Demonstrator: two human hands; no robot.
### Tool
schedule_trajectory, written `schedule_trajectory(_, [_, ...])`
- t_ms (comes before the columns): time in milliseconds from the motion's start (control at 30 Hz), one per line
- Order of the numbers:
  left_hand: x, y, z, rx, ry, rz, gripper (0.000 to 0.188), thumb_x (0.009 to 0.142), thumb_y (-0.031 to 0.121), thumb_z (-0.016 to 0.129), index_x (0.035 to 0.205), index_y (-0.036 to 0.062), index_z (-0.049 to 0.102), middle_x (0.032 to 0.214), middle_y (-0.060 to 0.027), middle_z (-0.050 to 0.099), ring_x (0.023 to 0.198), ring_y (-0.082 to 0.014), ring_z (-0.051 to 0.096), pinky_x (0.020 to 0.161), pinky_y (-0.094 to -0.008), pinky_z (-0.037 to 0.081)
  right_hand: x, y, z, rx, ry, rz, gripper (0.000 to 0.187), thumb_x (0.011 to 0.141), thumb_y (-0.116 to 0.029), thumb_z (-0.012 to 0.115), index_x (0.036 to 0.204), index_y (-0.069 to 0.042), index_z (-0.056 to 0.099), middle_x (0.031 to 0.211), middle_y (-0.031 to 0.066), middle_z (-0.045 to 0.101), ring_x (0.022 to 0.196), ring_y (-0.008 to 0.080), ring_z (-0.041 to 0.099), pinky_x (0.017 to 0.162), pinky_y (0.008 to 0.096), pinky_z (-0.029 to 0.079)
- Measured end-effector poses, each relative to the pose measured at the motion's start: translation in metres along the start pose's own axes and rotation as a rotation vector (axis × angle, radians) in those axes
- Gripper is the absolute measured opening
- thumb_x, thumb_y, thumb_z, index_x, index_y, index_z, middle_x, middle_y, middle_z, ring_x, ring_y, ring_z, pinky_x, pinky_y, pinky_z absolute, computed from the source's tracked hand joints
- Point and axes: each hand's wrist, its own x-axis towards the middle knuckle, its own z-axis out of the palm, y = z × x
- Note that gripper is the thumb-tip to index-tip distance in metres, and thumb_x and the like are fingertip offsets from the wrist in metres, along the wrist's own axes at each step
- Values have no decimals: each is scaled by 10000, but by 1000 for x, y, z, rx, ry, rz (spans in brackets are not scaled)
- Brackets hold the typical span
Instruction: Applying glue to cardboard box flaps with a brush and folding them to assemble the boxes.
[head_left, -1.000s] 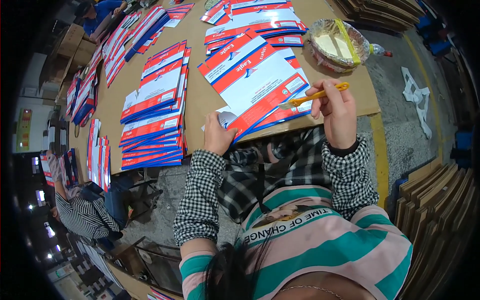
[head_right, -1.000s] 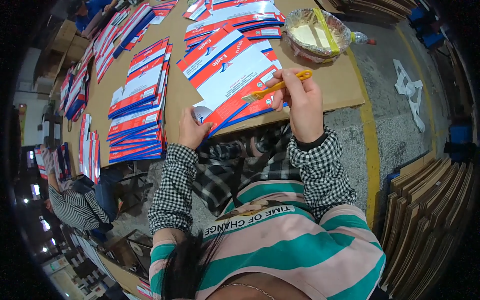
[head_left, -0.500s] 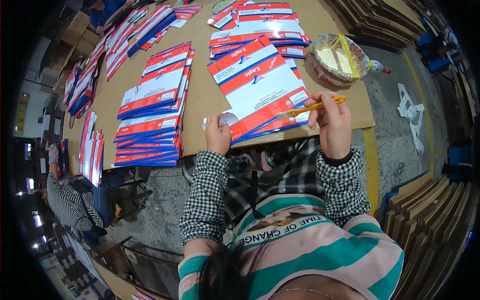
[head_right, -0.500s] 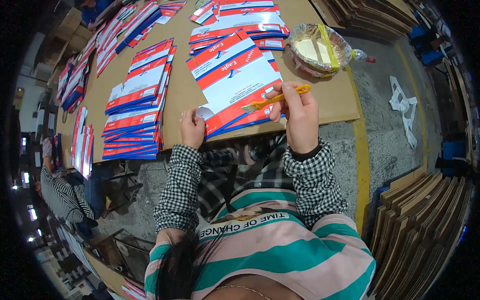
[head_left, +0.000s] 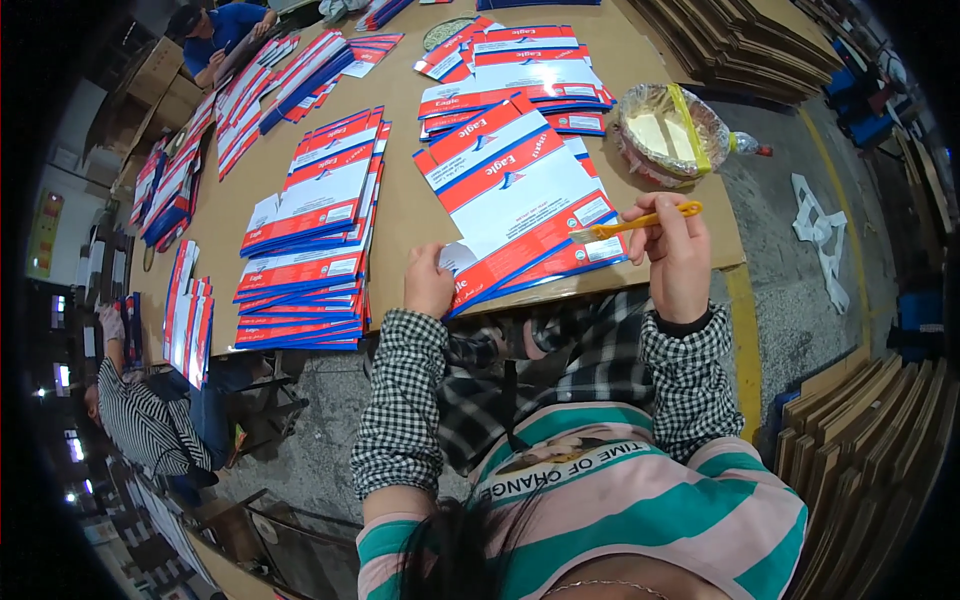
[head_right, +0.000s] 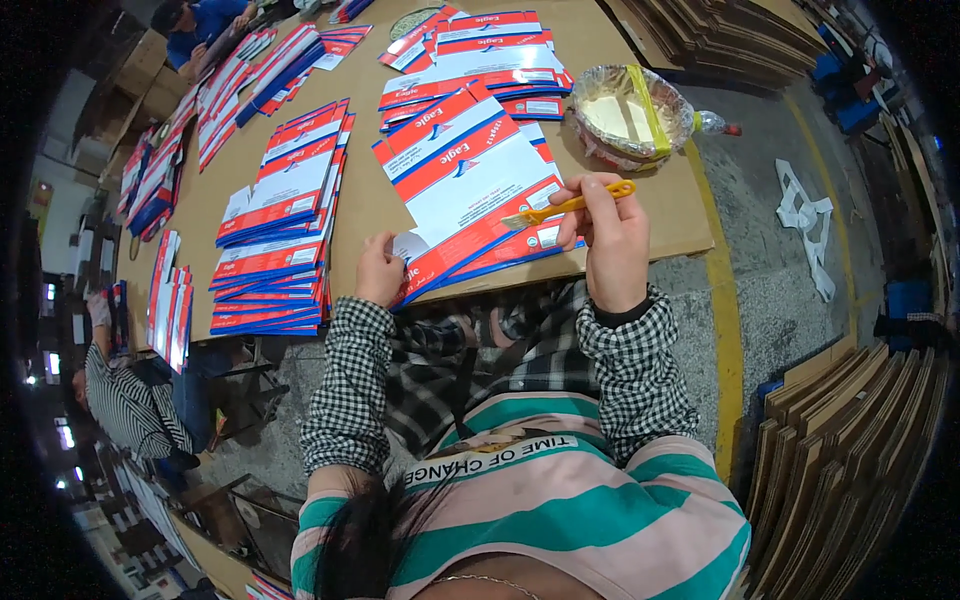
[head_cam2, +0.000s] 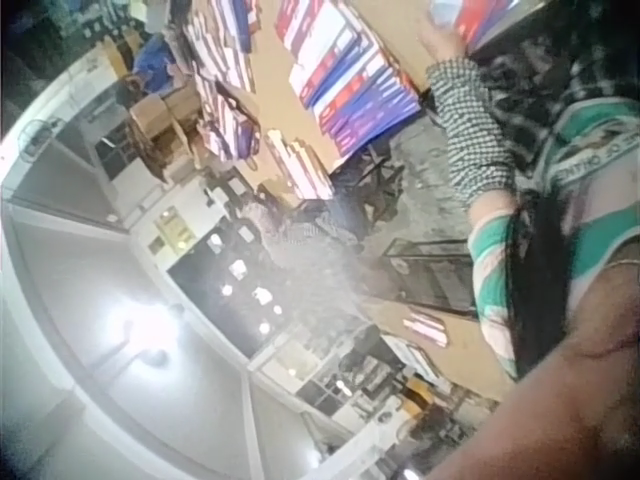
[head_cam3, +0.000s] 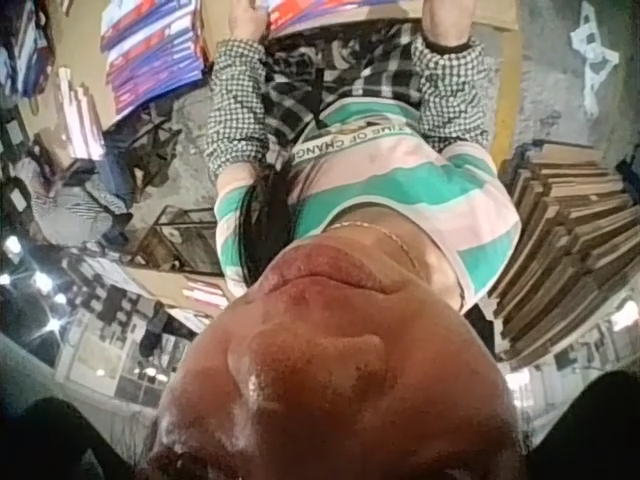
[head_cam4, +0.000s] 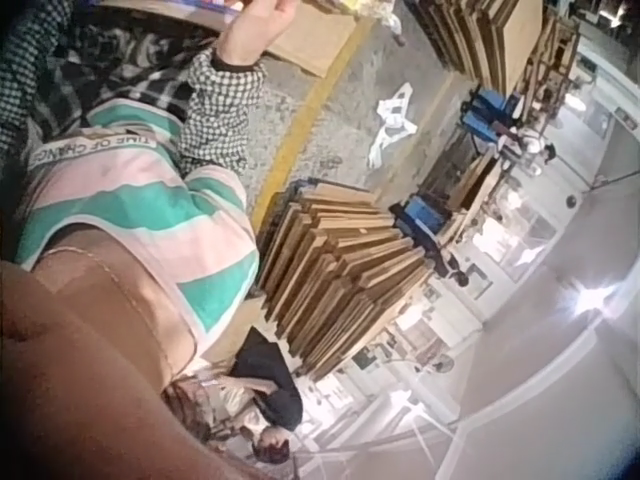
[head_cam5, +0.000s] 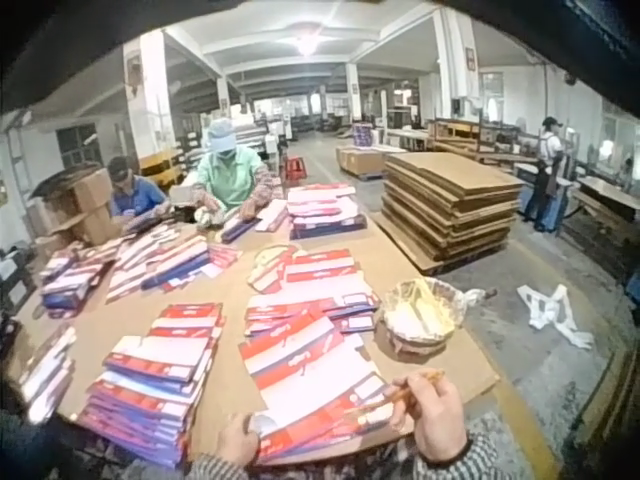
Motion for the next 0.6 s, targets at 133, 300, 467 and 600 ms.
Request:
schedule_trajectory(133, [7, 9, -10, 197, -182, -106, 368, 678, 128, 667, 1002, 0, 547, 979, -180, 538, 919, -317, 537, 790, -366, 443, 0, -2, -8, -14, 34, -36, 209, 915, -201, 435, 928, -3, 503, 824, 106, 604, 531, 81, 509, 491, 205, 398])
schedule_trajectory(300, [3, 3, -10, 124, -217, -153, 380, 669, 154, 674, 1005, 17, 559, 987, -174, 542, 937, -327, 534, 813, -381, 437, 1, 0, -9, -20, 48, -35, 203, 914, -197, 436, 926, -7, 504, 821, 104, 603, 532, 81, 511, 490, 203, 395])
schedule_trajectory(467, [-6, -7, 2, -4, -13, -56, 409, 663, 136, 679, 1037, 13, 565, 929, -130, 549, 803, -250, 548, 703, -325, 447, 4, 4, -2, -8, 24, -3, 208, 912, -201, 437, 922, -4, 504, 811, 107, 603, 530, 83, 510, 489, 205, 396])
schedule_trajectory(600, [-6, -11, 4, 9, -8, -85, 409, 664, 127, 677, 1041, 12, 566, 918, -115, 541, 731, -217, 530, 664, -302, 444, 4, 2, -1, 8, 9, -6, 211, 911, -203, 440, 925, -3, 505, 807, 108, 603, 531, 83, 511, 489, 206, 398])
